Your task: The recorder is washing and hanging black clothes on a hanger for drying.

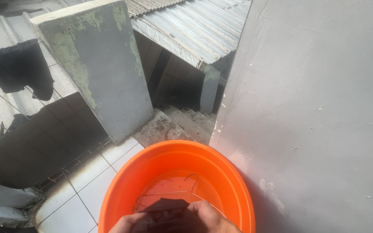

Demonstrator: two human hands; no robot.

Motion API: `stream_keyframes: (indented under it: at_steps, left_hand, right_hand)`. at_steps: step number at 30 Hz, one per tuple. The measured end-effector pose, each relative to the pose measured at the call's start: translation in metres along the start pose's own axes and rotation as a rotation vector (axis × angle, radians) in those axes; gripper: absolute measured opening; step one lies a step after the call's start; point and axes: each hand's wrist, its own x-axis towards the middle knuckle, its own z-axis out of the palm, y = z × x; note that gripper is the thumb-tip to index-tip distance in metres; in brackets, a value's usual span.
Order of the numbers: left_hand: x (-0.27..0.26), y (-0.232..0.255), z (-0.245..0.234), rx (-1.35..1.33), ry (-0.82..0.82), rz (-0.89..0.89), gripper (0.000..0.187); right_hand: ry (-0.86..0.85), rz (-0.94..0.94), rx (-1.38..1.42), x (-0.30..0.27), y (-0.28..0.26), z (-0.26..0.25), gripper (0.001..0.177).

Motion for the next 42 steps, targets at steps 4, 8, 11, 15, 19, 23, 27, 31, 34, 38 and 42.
stream_keyframes:
  at_steps: [4, 8, 11, 15, 19, 23, 27, 31, 34, 38, 42]
  left_hand:
    - [0.005, -0.004, -0.013, -0.071, 0.045, 0.025, 0.052]
    - [-0.085, 0.063, 0.108, -0.109, -0.567, -0.2, 0.058]
    - [-0.073, 0.027, 0.072, -0.206, -0.606, -0.253, 0.057]
    - [-0.02, 0.023, 0.032, 0.271, -0.092, -0.315, 0.042]
    - [-0.05, 0.048, 0.071, 0.436, -0.08, -0.277, 0.046]
    - [-0.055, 0.057, 0.073, 0.286, 0.209, -0.117, 0.048]
    - [0.065, -0.025, -0.076, 0.046, -0.128, 0.277, 0.048]
    - [-0.029, 0.006, 0.024, 1.32, 0.762, 0.154, 0.039]
    - [-0.009, -0.021, 0.004, 1.858, 0.645, 0.002, 0.039]
    - [0.006, -0.035, 0.004, 2.085, 0.475, 0.048, 0.069]
    - [0.142, -0.099, -0.112, 1.098, 0.635, 0.341, 0.133]
  right_hand:
    - [-0.163, 0.526, 0.93, 0.075, 0.076, -0.042, 0.048]
    - [-0.236, 0.418, 0.689, 0.061, 0.045, -0.021, 0.053]
    - [-0.105, 0.253, 0.297, 0.074, 0.074, -0.024, 0.049]
    - [0.186, -0.02, -0.357, 0.079, 0.061, -0.013, 0.045]
    - [0.162, -0.022, -0.462, 0.066, 0.031, 0.004, 0.038]
    - [0.224, -0.047, -0.425, 0.076, 0.039, -0.018, 0.024]
    - [0.332, -0.082, -0.223, 0.077, 0.036, -0.035, 0.023]
    - [0.412, -0.121, -0.134, 0.086, 0.034, -0.048, 0.021]
    - [0.475, -0.191, -0.073, 0.086, 0.013, -0.042, 0.023]
    - [0.477, -0.145, 0.015, 0.079, -0.016, -0.03, 0.021]
    - [0.381, -0.065, 0.222, 0.072, -0.026, -0.029, 0.025]
